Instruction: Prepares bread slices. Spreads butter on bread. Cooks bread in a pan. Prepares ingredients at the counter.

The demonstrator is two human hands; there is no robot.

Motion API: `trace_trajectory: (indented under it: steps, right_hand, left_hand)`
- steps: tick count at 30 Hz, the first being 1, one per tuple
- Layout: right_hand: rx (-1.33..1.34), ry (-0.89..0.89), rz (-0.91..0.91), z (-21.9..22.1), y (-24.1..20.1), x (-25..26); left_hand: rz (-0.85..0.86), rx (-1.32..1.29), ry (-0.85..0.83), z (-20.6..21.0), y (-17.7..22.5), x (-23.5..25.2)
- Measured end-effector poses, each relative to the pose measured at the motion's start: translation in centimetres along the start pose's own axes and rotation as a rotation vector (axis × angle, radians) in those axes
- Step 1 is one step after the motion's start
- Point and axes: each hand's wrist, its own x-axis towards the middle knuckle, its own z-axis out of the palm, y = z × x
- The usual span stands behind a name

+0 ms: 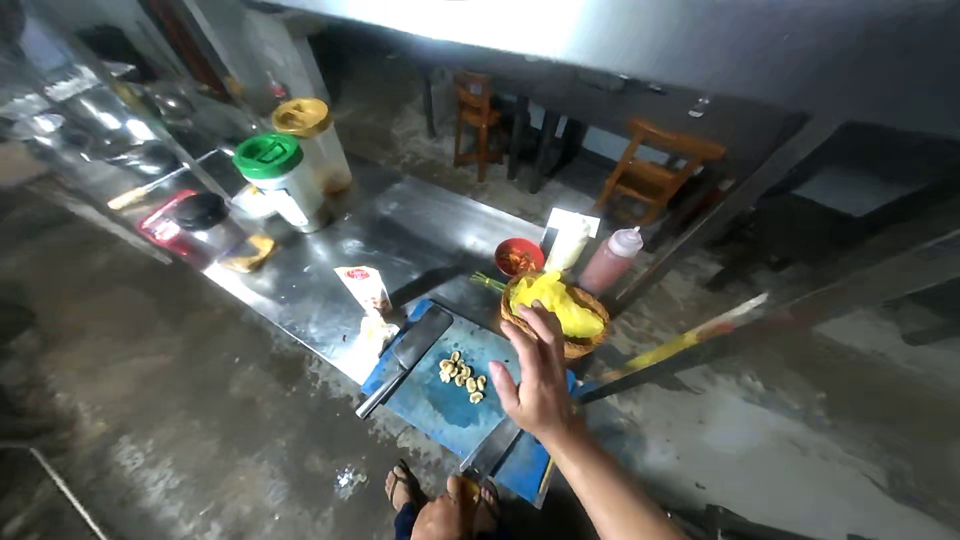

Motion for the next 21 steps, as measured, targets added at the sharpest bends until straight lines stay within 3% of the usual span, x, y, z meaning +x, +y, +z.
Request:
trace_trajectory:
  steps: [2,4,7,9,13,17,21]
  right_hand:
    - [0.042,0.028,-0.064,1.1,-1.1,0.0]
    - [0.008,-0.046,-0.075,4.2,-0.1,-3.5]
    - [-0.129,-0.442,0.002,10.2,4.6,-14.1]
    - [-0.167,-0.597,0.065,11.1,5.9,-15.8]
    - [-0.127,-0.467,0.241,8.7,6.4,-13.9]
    - [-0.077,-0.285,0.507,3.6,6.4,-9.8]
    - [-0.102,-0.19,0.618,0.8,6.6,-9.3]
  left_hand:
    - [-0.046,0.003,0.015,0.6,0.4,0.2]
    - [-0.066,0.018,0.033,1.1,0.7,0.5]
    - [-0.11,0.03,0.015,1.3,1.4,0.8]
    - [-0.125,0.021,0.027,1.4,1.7,0.9]
    - [-0.038,-0.076,0.005,0.8,1.3,0.4]
    - [0.252,-0.437,-0.097,-1.1,-1.3,0.8]
    - [0.235,-0.851,-0.262,-2.8,-2.2,1.4]
